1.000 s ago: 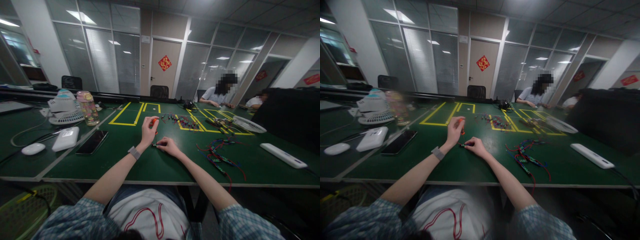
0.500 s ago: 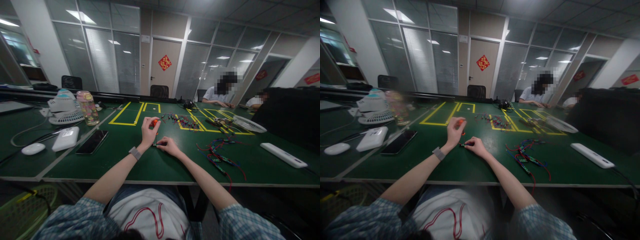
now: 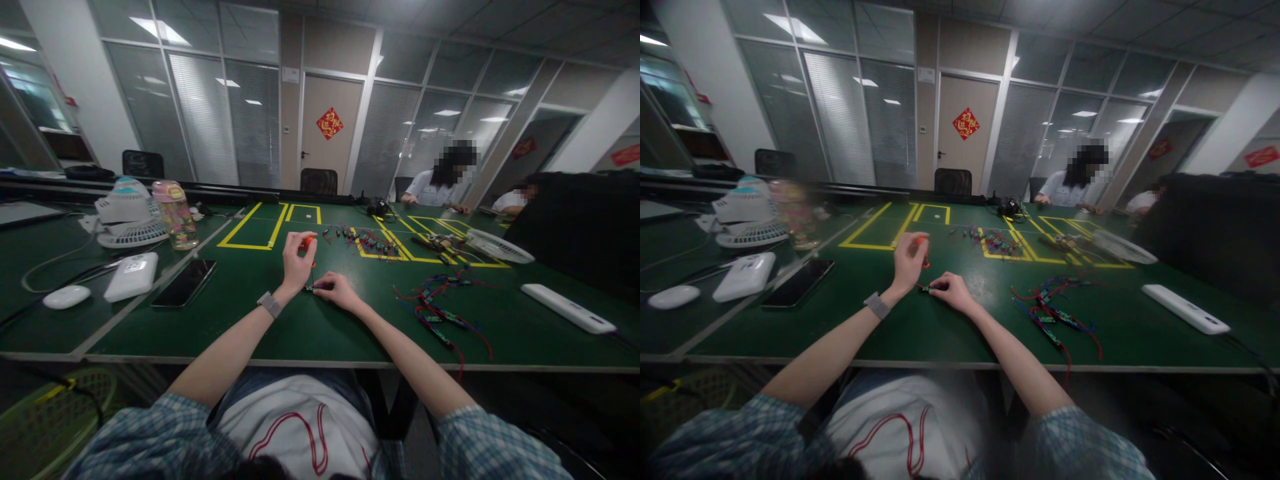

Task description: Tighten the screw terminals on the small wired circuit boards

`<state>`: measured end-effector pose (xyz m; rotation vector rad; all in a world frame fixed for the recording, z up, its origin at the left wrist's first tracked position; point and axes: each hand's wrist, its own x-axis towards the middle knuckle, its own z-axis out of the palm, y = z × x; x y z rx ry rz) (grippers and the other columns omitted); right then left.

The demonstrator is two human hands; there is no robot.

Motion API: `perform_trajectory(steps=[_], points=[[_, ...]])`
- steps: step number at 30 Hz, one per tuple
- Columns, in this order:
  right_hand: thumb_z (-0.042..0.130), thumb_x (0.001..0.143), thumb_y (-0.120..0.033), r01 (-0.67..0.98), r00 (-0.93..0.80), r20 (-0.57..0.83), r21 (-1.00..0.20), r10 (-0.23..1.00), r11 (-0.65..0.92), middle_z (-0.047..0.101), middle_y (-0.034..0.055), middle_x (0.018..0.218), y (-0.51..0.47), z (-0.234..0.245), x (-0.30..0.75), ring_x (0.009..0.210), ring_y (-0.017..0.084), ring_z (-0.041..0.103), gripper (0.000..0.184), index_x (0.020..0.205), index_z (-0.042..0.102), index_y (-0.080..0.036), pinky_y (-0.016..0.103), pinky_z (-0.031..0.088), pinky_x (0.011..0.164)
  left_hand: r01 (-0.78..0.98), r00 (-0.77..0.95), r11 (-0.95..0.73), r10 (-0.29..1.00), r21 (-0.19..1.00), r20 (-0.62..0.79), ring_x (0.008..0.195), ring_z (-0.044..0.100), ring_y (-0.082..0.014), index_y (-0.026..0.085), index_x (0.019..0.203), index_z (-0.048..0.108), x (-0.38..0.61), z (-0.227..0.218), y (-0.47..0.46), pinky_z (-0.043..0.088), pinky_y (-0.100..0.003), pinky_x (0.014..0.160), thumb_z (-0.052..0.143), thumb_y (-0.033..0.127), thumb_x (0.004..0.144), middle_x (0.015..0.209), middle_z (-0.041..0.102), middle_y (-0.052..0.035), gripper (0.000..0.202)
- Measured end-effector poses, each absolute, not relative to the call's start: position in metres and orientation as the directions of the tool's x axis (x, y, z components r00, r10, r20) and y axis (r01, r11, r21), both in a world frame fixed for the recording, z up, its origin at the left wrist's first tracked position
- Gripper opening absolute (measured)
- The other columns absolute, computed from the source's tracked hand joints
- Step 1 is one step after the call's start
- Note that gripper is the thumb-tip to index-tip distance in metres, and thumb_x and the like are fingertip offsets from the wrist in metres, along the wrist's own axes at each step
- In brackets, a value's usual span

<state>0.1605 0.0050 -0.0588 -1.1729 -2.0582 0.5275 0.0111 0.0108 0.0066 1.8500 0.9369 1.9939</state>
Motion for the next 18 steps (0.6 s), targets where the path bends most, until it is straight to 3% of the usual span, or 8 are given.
perform_trajectory(steps=[5, 18], points=[[0.073, 0.073, -0.019, 0.578, -0.340, 0.368, -0.644, 0.865, 0.501, 0.063, 0.0032, 0.078, 0.0045, -0.0579, 0.1606, 0.071, 0.014, 0.057, 0.016, 0.089, 0.077, -0.018, 0.026, 0.045, 0.069, 0.261, -0.159, -0.767, 0.565, 0.586, 0.810, 0.084, 0.055, -0.0152, 0.021, 0.093, 0.066, 0.0121, 0.0102, 0.0078, 0.046, -0.026, 0.073, 0.060, 0.024, 0.086, 0.092, 0.056, -0.0047, 0.009], [0.073, 0.074, -0.020, 0.575, -0.349, 0.382, -0.633, 0.856, 0.517, 0.063, 0.0034, 0.079, 0.0051, -0.0591, 0.1609, 0.072, 0.014, 0.058, 0.017, 0.090, 0.077, -0.018, 0.026, 0.045, 0.069, 0.054, -0.094, -0.738, 0.666, 0.672, 0.740, 0.075, 0.058, -0.0127, 0.022, 0.105, 0.060, 0.0102, 0.0009, 0.0167, 0.047, -0.025, 0.067, 0.037, 0.027, 0.097, 0.092, 0.058, -0.0037, 0.024]])
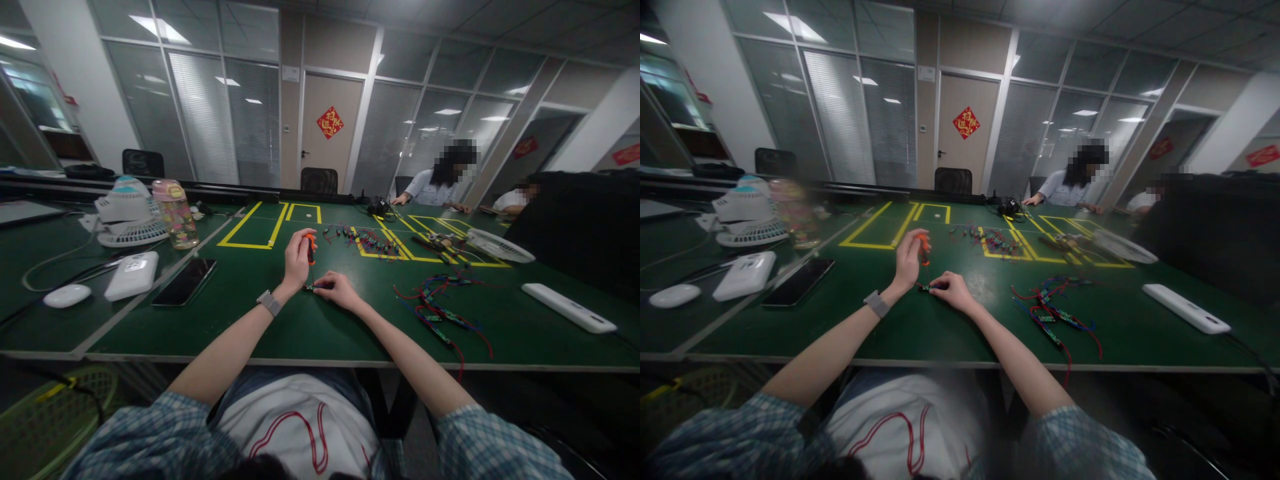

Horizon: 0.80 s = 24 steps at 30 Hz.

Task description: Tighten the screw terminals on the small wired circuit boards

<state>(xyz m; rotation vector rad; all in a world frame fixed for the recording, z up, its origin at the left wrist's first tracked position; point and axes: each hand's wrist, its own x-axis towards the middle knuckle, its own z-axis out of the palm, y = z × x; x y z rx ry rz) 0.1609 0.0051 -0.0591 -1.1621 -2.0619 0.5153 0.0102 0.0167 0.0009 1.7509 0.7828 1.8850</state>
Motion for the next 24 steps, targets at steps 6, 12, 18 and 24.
perform_trajectory(steps=[6, 12, 18, 24], points=[[0.073, 0.073, -0.018, 0.589, -0.345, 0.370, -0.630, 0.863, 0.506, 0.061, 0.0028, 0.076, 0.0045, -0.0573, 0.1600, 0.070, 0.013, 0.056, 0.016, 0.089, 0.077, -0.017, 0.024, 0.044, 0.067, 0.233, -0.200, -0.775, 0.553, 0.588, 0.809, 0.079, 0.054, -0.0125, 0.020, 0.089, 0.064, 0.0109, 0.0054, 0.0149, 0.046, -0.024, 0.070, 0.057, 0.029, 0.089, 0.091, 0.051, -0.0032, 0.012], [0.073, 0.073, -0.018, 0.589, -0.338, 0.373, -0.632, 0.864, 0.503, 0.061, 0.0025, 0.076, 0.0053, -0.0588, 0.1603, 0.068, 0.012, 0.055, 0.017, 0.090, 0.077, -0.016, 0.024, 0.043, 0.066, 0.254, -0.203, -0.769, 0.551, 0.587, 0.810, 0.086, 0.057, -0.0143, 0.019, 0.094, 0.064, 0.0088, 0.0072, 0.0165, 0.046, -0.026, 0.077, 0.047, 0.023, 0.093, 0.093, 0.058, -0.0050, 0.018], [0.073, 0.073, -0.018, 0.581, -0.342, 0.373, -0.638, 0.863, 0.506, 0.062, 0.0030, 0.077, 0.0040, -0.0568, 0.1602, 0.069, 0.012, 0.056, 0.016, 0.089, 0.077, -0.016, 0.025, 0.043, 0.067, 0.143, -0.155, -0.767, 0.606, 0.625, 0.780, 0.083, 0.060, -0.0142, 0.020, 0.100, 0.064, 0.0084, 0.0042, 0.0174, 0.048, -0.027, 0.076, 0.040, 0.026, 0.096, 0.094, 0.062, -0.0049, 0.025], [0.073, 0.073, -0.019, 0.579, -0.343, 0.369, -0.641, 0.864, 0.504, 0.062, 0.0030, 0.077, 0.0056, -0.0588, 0.1607, 0.070, 0.013, 0.057, 0.017, 0.089, 0.076, -0.016, 0.025, 0.044, 0.067, 0.228, -0.161, -0.785, 0.553, 0.576, 0.817, 0.087, 0.056, -0.0144, 0.021, 0.094, 0.066, 0.0114, 0.0062, 0.0125, 0.047, -0.025, 0.073, 0.055, 0.031, 0.090, 0.094, 0.056, -0.0048, 0.015]])
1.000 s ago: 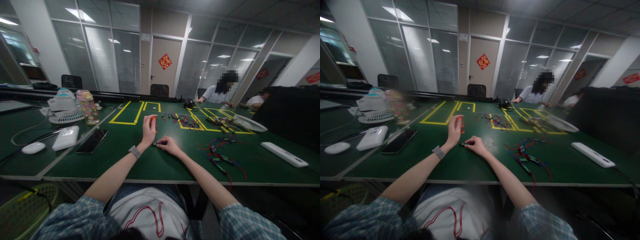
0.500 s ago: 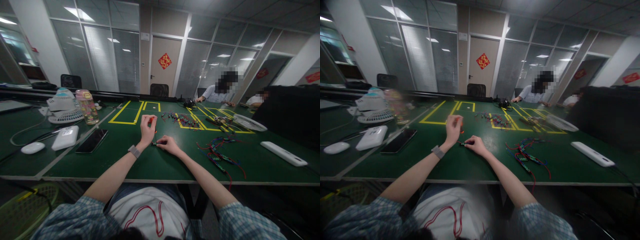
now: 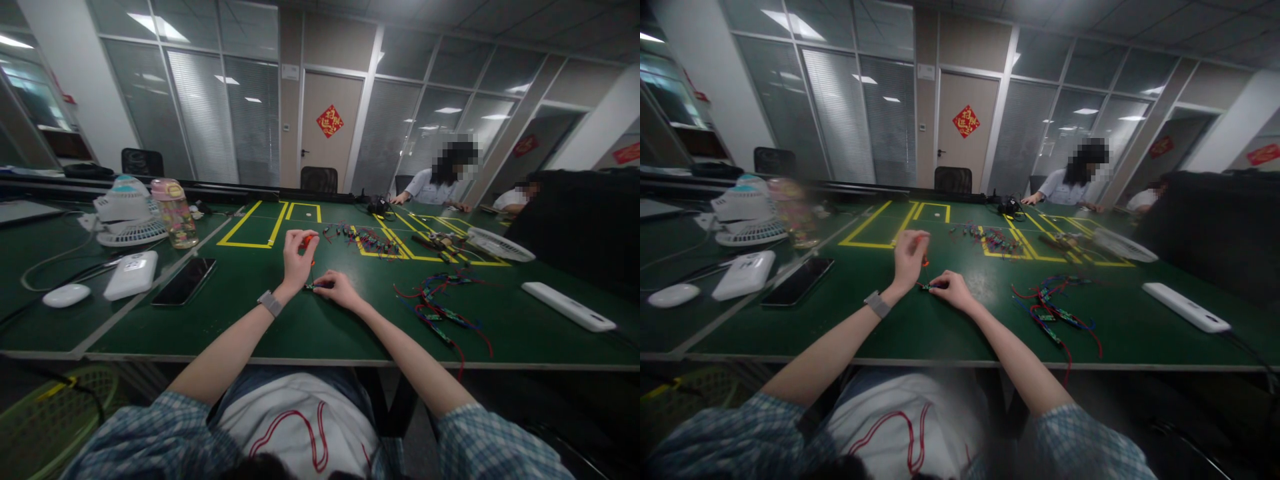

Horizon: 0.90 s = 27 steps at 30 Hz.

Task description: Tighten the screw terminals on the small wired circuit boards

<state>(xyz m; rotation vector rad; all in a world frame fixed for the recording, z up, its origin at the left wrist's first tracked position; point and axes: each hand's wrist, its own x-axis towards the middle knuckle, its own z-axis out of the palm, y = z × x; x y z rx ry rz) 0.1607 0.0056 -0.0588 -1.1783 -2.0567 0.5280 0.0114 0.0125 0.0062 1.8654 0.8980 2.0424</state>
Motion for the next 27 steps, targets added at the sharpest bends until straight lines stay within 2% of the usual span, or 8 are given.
perform_trajectory(steps=[4, 8, 11, 15, 18, 21, 25, 27], points=[[0.073, 0.073, -0.019, 0.578, -0.347, 0.376, -0.636, 0.859, 0.512, 0.063, 0.0031, 0.078, 0.0066, -0.0604, 0.1613, 0.070, 0.013, 0.057, 0.016, 0.089, 0.076, -0.017, 0.025, 0.044, 0.067, 0.235, -0.154, -0.783, 0.555, 0.576, 0.818, 0.081, 0.056, -0.0132, 0.021, 0.096, 0.064, 0.0123, 0.0053, 0.0122, 0.046, -0.025, 0.072, 0.051, 0.029, 0.092, 0.091, 0.057, -0.0039, 0.016], [0.073, 0.074, -0.019, 0.577, -0.352, 0.382, -0.630, 0.854, 0.520, 0.063, 0.0029, 0.078, 0.0062, -0.0600, 0.1614, 0.070, 0.013, 0.057, 0.016, 0.089, 0.076, -0.018, 0.025, 0.044, 0.068, 0.115, -0.126, -0.756, 0.633, 0.645, 0.764, 0.071, 0.058, -0.0110, 0.020, 0.107, 0.060, 0.0125, 0.0039, 0.0139, 0.047, -0.024, 0.067, 0.038, 0.029, 0.097, 0.088, 0.060, -0.0031, 0.026], [0.073, 0.074, -0.019, 0.578, -0.349, 0.374, -0.636, 0.859, 0.511, 0.062, 0.0030, 0.078, 0.0058, -0.0593, 0.1611, 0.070, 0.013, 0.057, 0.016, 0.089, 0.076, -0.017, 0.025, 0.044, 0.067, 0.049, -0.082, -0.737, 0.670, 0.674, 0.738, 0.069, 0.060, -0.0109, 0.021, 0.111, 0.059, 0.0121, 0.0030, 0.0151, 0.048, -0.024, 0.066, 0.036, 0.031, 0.098, 0.087, 0.062, -0.0027, 0.029], [0.073, 0.074, -0.019, 0.577, -0.343, 0.374, -0.640, 0.862, 0.507, 0.062, 0.0029, 0.077, 0.0058, -0.0593, 0.1606, 0.070, 0.012, 0.056, 0.016, 0.089, 0.077, -0.016, 0.024, 0.044, 0.067, 0.157, -0.095, -0.778, 0.601, 0.608, 0.793, 0.084, 0.058, -0.0136, 0.023, 0.104, 0.065, 0.0113, 0.0036, 0.0138, 0.048, -0.025, 0.072, 0.051, 0.035, 0.093, 0.096, 0.058, -0.0043, 0.021], [0.073, 0.073, -0.019, 0.581, -0.339, 0.378, -0.636, 0.862, 0.507, 0.061, 0.0024, 0.076, 0.0060, -0.0598, 0.1604, 0.069, 0.012, 0.056, 0.016, 0.089, 0.077, -0.017, 0.024, 0.043, 0.067, 0.272, -0.132, -0.782, 0.547, 0.560, 0.827, 0.084, 0.055, -0.0143, 0.023, 0.098, 0.068, 0.0111, 0.0055, 0.0118, 0.047, -0.025, 0.071, 0.058, 0.033, 0.089, 0.092, 0.053, -0.0040, 0.017], [0.073, 0.073, -0.020, 0.579, -0.338, 0.382, -0.636, 0.860, 0.510, 0.062, 0.0027, 0.077, 0.0059, -0.0602, 0.1605, 0.070, 0.013, 0.056, 0.017, 0.089, 0.077, -0.017, 0.025, 0.044, 0.067, 0.306, -0.148, -0.772, 0.540, 0.558, 0.829, 0.080, 0.053, -0.0142, 0.022, 0.099, 0.066, 0.0111, 0.0071, 0.0114, 0.046, -0.026, 0.071, 0.053, 0.030, 0.092, 0.089, 0.053, -0.0038, 0.017], [0.073, 0.074, -0.021, 0.578, -0.338, 0.378, -0.640, 0.862, 0.507, 0.062, 0.0032, 0.078, 0.0054, -0.0602, 0.1611, 0.070, 0.013, 0.056, 0.017, 0.090, 0.077, -0.017, 0.025, 0.044, 0.068, 0.303, -0.154, -0.774, 0.536, 0.556, 0.830, 0.087, 0.056, -0.0155, 0.021, 0.104, 0.063, 0.0106, 0.0069, 0.0132, 0.046, -0.028, 0.077, 0.040, 0.027, 0.097, 0.094, 0.057, -0.0049, 0.024], [0.073, 0.074, -0.021, 0.577, -0.341, 0.379, -0.638, 0.860, 0.510, 0.063, 0.0032, 0.078, 0.0053, -0.0600, 0.1614, 0.070, 0.013, 0.057, 0.017, 0.090, 0.076, -0.017, 0.025, 0.044, 0.068, 0.271, -0.136, -0.779, 0.550, 0.565, 0.824, 0.085, 0.057, -0.0148, 0.022, 0.107, 0.062, 0.0102, 0.0061, 0.0139, 0.046, -0.028, 0.077, 0.036, 0.026, 0.098, 0.096, 0.058, -0.0048, 0.027]])
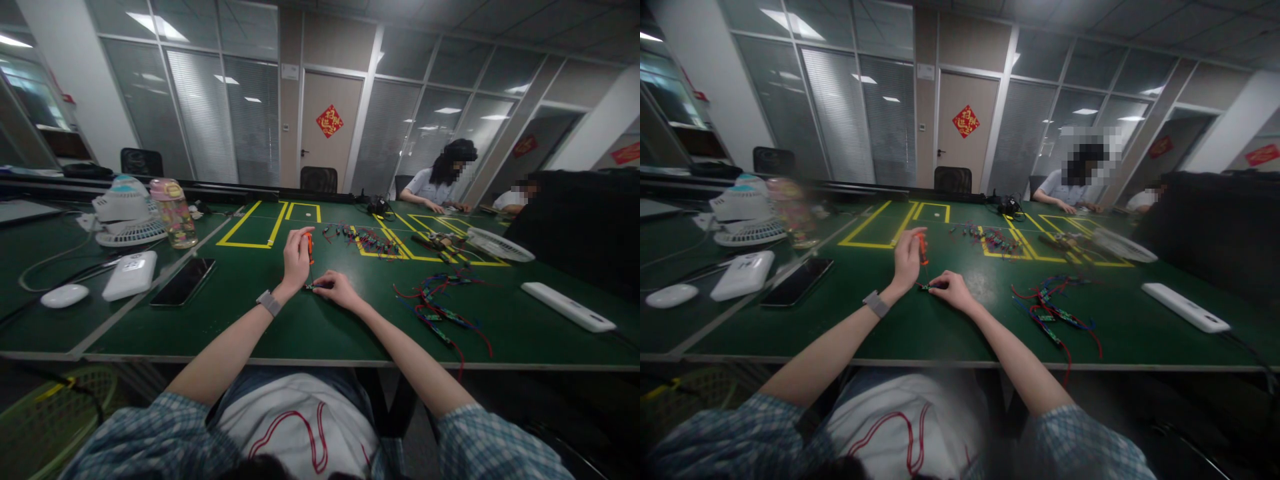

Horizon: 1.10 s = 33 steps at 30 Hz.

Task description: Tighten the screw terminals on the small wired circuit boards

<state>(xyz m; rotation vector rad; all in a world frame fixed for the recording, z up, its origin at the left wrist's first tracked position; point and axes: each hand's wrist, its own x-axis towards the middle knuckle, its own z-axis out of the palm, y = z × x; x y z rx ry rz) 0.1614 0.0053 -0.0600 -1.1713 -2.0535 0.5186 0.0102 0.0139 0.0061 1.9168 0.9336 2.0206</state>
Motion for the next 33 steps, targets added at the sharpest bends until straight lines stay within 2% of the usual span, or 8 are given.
perform_trajectory(steps=[3, 6, 11, 16, 20, 26, 30, 33], points=[[0.073, 0.074, -0.020, 0.577, -0.340, 0.381, -0.637, 0.860, 0.511, 0.063, 0.0034, 0.078, 0.0051, -0.0598, 0.1613, 0.071, 0.013, 0.057, 0.016, 0.089, 0.076, -0.017, 0.025, 0.044, 0.068, 0.259, -0.114, -0.777, 0.566, 0.574, 0.817, 0.085, 0.057, -0.0147, 0.022, 0.109, 0.061, 0.0097, 0.0049, 0.0136, 0.047, -0.028, 0.076, 0.036, 0.027, 0.098, 0.098, 0.058, -0.0050, 0.028], [0.073, 0.074, -0.020, 0.578, -0.339, 0.380, -0.638, 0.861, 0.509, 0.063, 0.0035, 0.079, 0.0048, -0.0591, 0.1609, 0.071, 0.013, 0.058, 0.016, 0.089, 0.076, -0.017, 0.026, 0.045, 0.069, 0.287, -0.135, -0.772, 0.553, 0.567, 0.822, 0.090, 0.055, -0.0156, 0.024, 0.108, 0.064, 0.0098, 0.0041, 0.0126, 0.048, -0.027, 0.076, 0.043, 0.031, 0.096, 0.100, 0.053, -0.0055, 0.025], [0.073, 0.074, -0.019, 0.582, -0.341, 0.368, -0.640, 0.865, 0.502, 0.063, 0.0034, 0.079, 0.0035, -0.0565, 0.1601, 0.071, 0.013, 0.058, 0.016, 0.089, 0.076, -0.017, 0.025, 0.045, 0.069, 0.298, -0.136, -0.772, 0.548, 0.561, 0.826, 0.084, 0.053, -0.0138, 0.024, 0.107, 0.065, 0.0110, 0.0031, 0.0130, 0.047, -0.025, 0.072, 0.055, 0.031, 0.091, 0.094, 0.049, -0.0039, 0.020], [0.073, 0.074, -0.019, 0.585, -0.345, 0.360, -0.640, 0.867, 0.498, 0.062, 0.0033, 0.078, 0.0029, -0.0552, 0.1599, 0.070, 0.013, 0.057, 0.017, 0.090, 0.076, -0.016, 0.025, 0.044, 0.067, 0.312, -0.161, -0.769, 0.536, 0.558, 0.829, 0.084, 0.053, -0.0142, 0.022, 0.112, 0.061, 0.0123, 0.0011, 0.0163, 0.047, -0.027, 0.074, 0.052, 0.027, 0.092, 0.096, 0.053, -0.0046, 0.022], [0.073, 0.073, -0.019, 0.582, -0.345, 0.367, -0.639, 0.864, 0.504, 0.063, 0.0033, 0.078, 0.0034, -0.0562, 0.1602, 0.071, 0.013, 0.057, 0.017, 0.090, 0.076, -0.017, 0.025, 0.045, 0.068, 0.253, -0.172, -0.776, 0.552, 0.578, 0.816, 0.084, 0.056, -0.0138, 0.021, 0.111, 0.058, 0.0131, -0.0007, 0.0182, 0.047, -0.028, 0.076, 0.047, 0.027, 0.094, 0.101, 0.055, -0.0057, 0.021], [0.072, 0.074, -0.019, 0.574, -0.350, 0.374, -0.639, 0.859, 0.512, 0.063, 0.0039, 0.079, 0.0032, -0.0571, 0.1608, 0.073, 0.014, 0.058, 0.016, 0.090, 0.076, -0.017, 0.026, 0.045, 0.069, 0.133, -0.092, -0.758, 0.632, 0.639, 0.769, 0.079, 0.059, -0.0130, 0.022, 0.113, 0.057, 0.0121, 0.0004, 0.0144, 0.048, -0.026, 0.070, 0.034, 0.029, 0.099, 0.099, 0.060, -0.0056, 0.028], [0.072, 0.074, -0.019, 0.580, -0.347, 0.381, -0.631, 0.857, 0.515, 0.063, 0.0037, 0.079, 0.0040, -0.0583, 0.1611, 0.072, 0.014, 0.058, 0.016, 0.090, 0.076, -0.018, 0.026, 0.046, 0.070, 0.262, -0.108, -0.785, 0.554, 0.561, 0.826, 0.093, 0.056, -0.0165, 0.023, 0.104, 0.062, 0.0116, 0.0029, 0.0111, 0.048, -0.028, 0.077, 0.049, 0.032, 0.093, 0.102, 0.056, -0.0057, 0.019], [0.073, 0.074, -0.020, 0.578, -0.347, 0.383, -0.631, 0.856, 0.516, 0.063, 0.0036, 0.079, 0.0048, -0.0593, 0.1614, 0.072, 0.014, 0.058, 0.016, 0.089, 0.076, -0.018, 0.026, 0.046, 0.069, 0.348, -0.155, -0.777, 0.504, 0.524, 0.850, 0.088, 0.054, -0.0163, 0.023, 0.097, 0.064, 0.0124, 0.0043, 0.0100, 0.046, -0.028, 0.074, 0.056, 0.031, 0.090, 0.096, 0.052, -0.0050, 0.014]])
